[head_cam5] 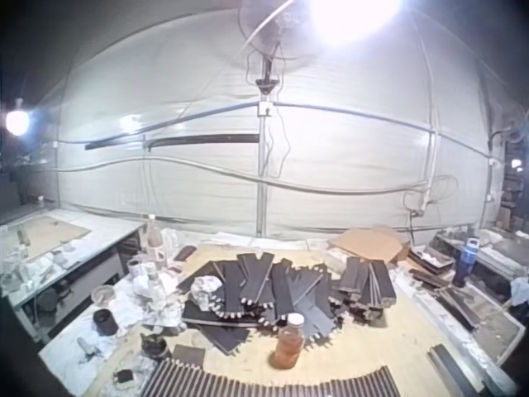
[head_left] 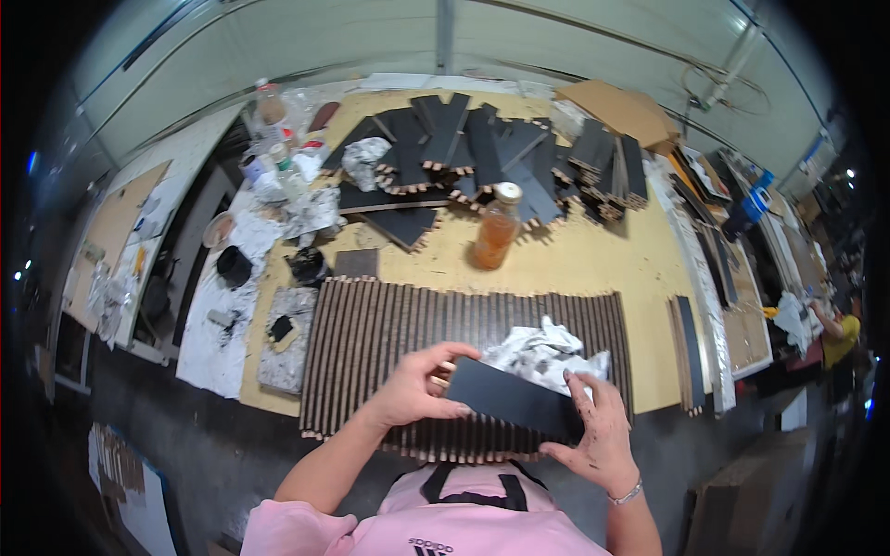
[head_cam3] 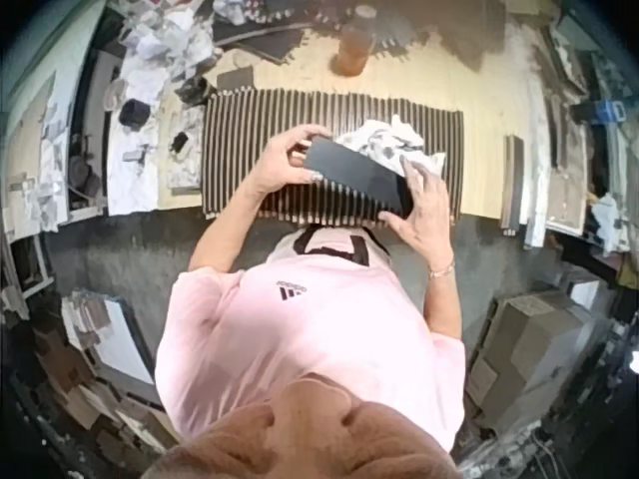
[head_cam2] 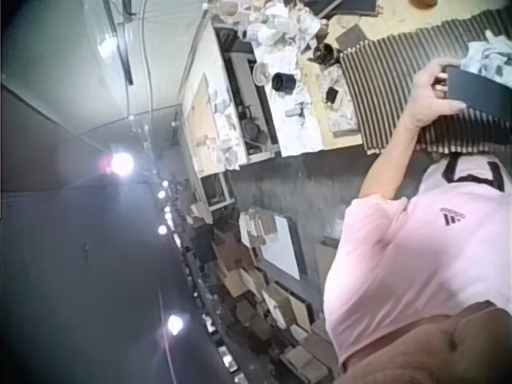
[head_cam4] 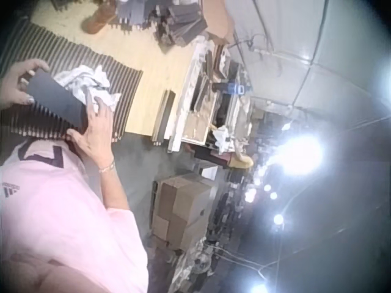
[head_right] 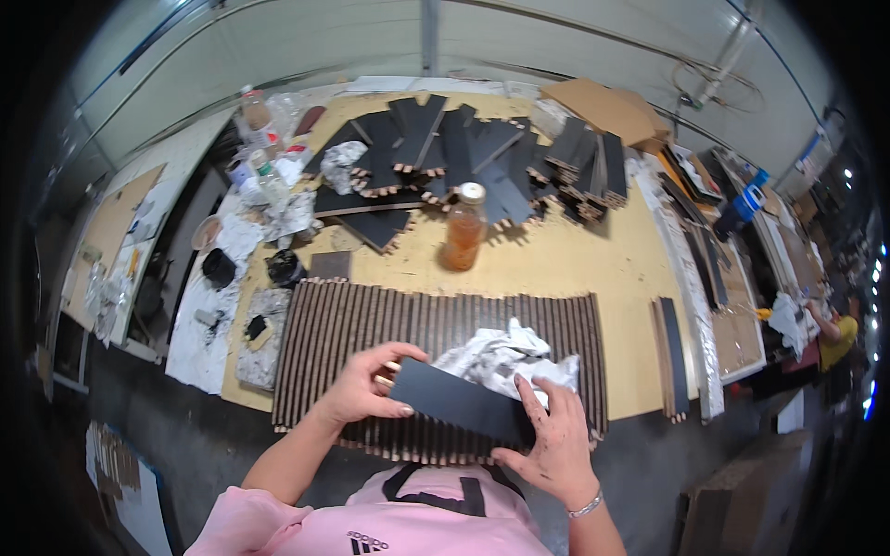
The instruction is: The person touches up and cleans wooden slats by wiping them with a cloth, applying black stain to the edges with an applicator and a sponge, and wiping the pieces down.
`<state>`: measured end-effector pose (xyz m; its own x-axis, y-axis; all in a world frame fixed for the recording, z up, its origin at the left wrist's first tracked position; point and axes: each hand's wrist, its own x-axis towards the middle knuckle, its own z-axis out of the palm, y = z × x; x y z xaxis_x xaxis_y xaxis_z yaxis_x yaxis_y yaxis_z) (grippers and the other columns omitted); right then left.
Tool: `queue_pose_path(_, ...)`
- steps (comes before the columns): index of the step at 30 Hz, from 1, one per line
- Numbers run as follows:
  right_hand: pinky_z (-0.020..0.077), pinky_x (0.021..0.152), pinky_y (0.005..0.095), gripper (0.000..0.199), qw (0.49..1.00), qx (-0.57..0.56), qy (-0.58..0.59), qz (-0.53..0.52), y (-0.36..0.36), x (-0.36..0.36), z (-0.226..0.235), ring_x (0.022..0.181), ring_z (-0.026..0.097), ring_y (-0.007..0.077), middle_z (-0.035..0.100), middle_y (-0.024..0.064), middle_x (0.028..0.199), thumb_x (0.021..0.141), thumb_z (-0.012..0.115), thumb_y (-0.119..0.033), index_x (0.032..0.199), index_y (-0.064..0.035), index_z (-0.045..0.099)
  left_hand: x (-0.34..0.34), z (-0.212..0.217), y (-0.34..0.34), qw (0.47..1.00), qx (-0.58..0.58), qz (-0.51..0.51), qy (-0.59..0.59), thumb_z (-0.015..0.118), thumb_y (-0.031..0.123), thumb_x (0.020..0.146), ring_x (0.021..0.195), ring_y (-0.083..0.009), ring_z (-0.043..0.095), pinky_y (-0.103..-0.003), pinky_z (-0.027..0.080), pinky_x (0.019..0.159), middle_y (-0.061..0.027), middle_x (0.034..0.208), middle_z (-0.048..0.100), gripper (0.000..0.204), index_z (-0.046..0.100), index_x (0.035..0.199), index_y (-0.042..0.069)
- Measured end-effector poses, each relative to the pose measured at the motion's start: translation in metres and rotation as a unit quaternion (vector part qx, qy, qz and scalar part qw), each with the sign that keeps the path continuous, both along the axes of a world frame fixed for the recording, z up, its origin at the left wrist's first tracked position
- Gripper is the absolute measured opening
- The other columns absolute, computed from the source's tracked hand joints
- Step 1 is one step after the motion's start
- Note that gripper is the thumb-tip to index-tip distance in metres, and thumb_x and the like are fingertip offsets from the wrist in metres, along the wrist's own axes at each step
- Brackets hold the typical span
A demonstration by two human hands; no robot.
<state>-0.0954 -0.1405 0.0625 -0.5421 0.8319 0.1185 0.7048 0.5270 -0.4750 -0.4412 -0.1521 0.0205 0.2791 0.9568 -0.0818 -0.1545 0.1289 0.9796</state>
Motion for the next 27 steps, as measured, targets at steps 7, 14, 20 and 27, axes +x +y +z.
queue_pose_path(7,0.0620,0.083,0.0427,0.099,0.998,-0.068,-0.002,0.001,-0.028,-0.015,-0.036,0.094,0.077,0.0350,0.078,0.0156,0.108,0.066,0.099,-0.027,0.156,-0.0069,0.064,-0.104,-0.015,-0.022,0.898,0.108,0.292,0.312,0.095,0.011,0.081,0.135,-0.0315,0.068,-0.043,0.052,0.119,-0.0159,0.149,0.069,0.074,0.066,0.149,0.003)
queue_pose_path(14,0.0604,0.100,0.0385,0.090,0.987,-0.100,0.092,-0.081,-0.034,-0.032,-0.039,0.108,0.079,0.0330,0.079,0.0203,0.120,0.065,0.097,-0.017,0.148,0.0005,0.068,-0.269,-0.117,-0.089,0.629,0.044,0.411,0.658,0.094,0.020,0.080,0.133,-0.0466,0.058,-0.052,0.049,0.116,-0.0251,0.141,0.066,0.075,0.062,0.143,-0.004)
queue_pose_path(20,0.0602,0.103,0.0372,0.085,0.985,-0.109,0.078,-0.111,-0.032,-0.030,-0.038,0.111,0.079,0.0319,0.079,0.0218,0.124,0.067,0.097,-0.016,0.144,0.0061,0.068,-0.182,-0.081,-0.055,0.824,0.014,0.470,0.316,0.081,-0.006,0.083,0.116,-0.0339,0.072,-0.041,0.058,0.104,-0.0175,0.130,0.072,0.059,0.061,0.138,-0.002)
queue_pose_path(27,0.0625,0.089,0.0390,0.089,0.983,-0.053,0.066,-0.163,-0.042,-0.019,-0.039,0.099,0.079,0.0325,0.079,0.0139,0.114,0.069,0.098,-0.026,0.150,-0.0069,0.069,-0.036,-0.011,-0.015,0.930,-0.018,0.279,-0.237,0.069,-0.008,0.098,0.124,-0.0322,0.075,-0.048,0.067,0.103,-0.0200,0.135,0.072,0.055,0.054,0.150,-0.001)
